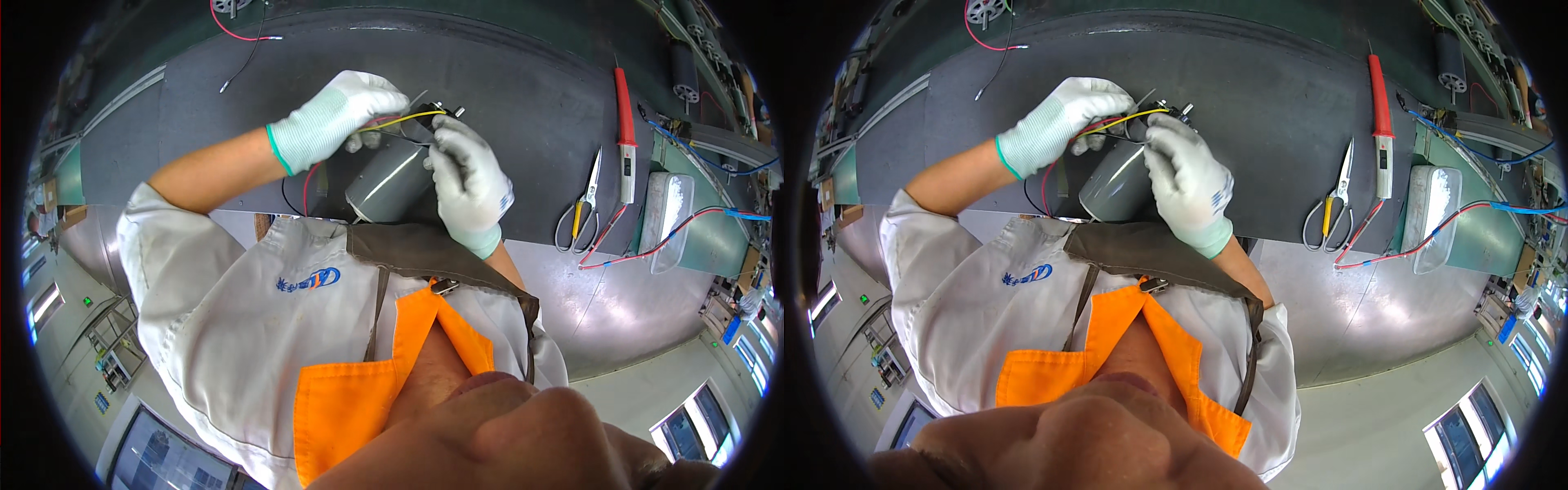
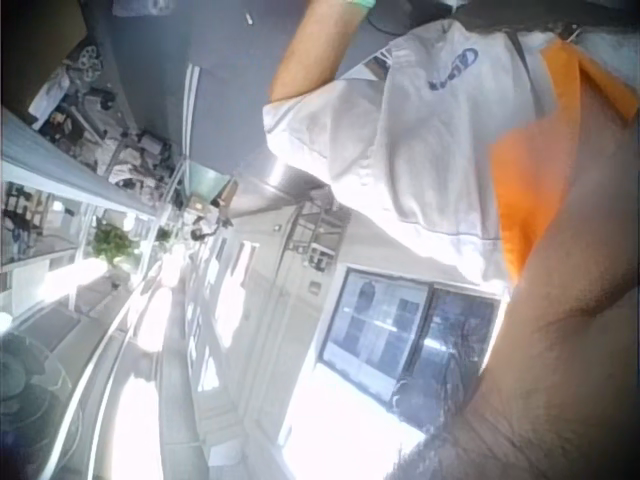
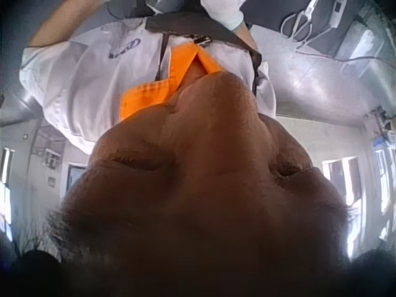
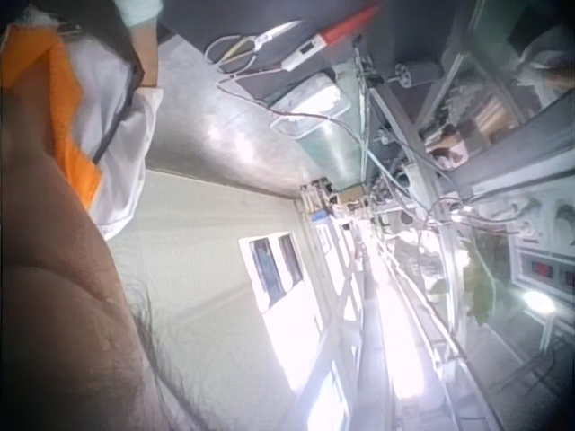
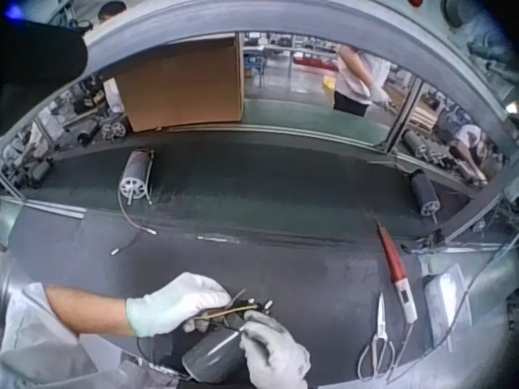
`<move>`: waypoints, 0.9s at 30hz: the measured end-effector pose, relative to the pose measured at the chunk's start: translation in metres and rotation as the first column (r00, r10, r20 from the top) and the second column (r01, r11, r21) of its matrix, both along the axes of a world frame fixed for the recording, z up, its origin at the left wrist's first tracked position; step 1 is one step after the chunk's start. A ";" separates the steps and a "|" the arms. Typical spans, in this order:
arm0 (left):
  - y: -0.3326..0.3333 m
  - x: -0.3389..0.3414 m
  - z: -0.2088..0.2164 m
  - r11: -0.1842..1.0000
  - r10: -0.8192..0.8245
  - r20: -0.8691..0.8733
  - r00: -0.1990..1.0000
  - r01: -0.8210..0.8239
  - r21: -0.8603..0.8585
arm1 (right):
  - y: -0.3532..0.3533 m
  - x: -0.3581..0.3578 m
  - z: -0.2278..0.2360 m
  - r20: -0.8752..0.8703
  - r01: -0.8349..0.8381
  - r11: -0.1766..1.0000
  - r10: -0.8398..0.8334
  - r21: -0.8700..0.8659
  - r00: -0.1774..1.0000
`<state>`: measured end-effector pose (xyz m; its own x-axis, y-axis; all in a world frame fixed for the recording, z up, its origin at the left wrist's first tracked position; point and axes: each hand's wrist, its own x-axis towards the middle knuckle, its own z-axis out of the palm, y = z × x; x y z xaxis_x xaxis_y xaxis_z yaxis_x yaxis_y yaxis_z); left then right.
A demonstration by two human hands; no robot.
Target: The person assembles small electric motors by inserting wires into the motor housing and securing them with a zip tie. They use pliers to cut the zip ties and a multimeter to test the electrical connections of the motors. The process is repeated for multiple units on a workbench.
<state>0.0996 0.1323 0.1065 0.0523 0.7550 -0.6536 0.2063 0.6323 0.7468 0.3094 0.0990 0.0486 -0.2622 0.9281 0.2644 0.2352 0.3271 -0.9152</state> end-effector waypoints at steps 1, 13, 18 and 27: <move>-0.001 0.005 -0.002 0.999 0.016 0.009 1.000 -0.016 0.040 | 0.000 -0.002 0.001 -0.286 -0.045 0.971 -0.024 -0.235 0.958; -0.009 0.026 -0.022 0.972 0.028 0.158 0.987 -0.064 0.225 | 0.049 0.014 0.042 -0.327 -0.116 0.762 -0.132 -0.637 0.936; -0.008 0.028 -0.022 0.971 -0.021 0.117 0.993 -0.007 0.240 | 0.055 0.018 0.043 -0.302 -0.144 0.745 -0.079 -0.651 0.950; 0.002 0.051 -0.036 0.931 -0.078 0.241 0.967 -0.015 0.364 | 0.083 0.045 0.050 -0.250 -0.330 0.586 0.216 -0.740 0.944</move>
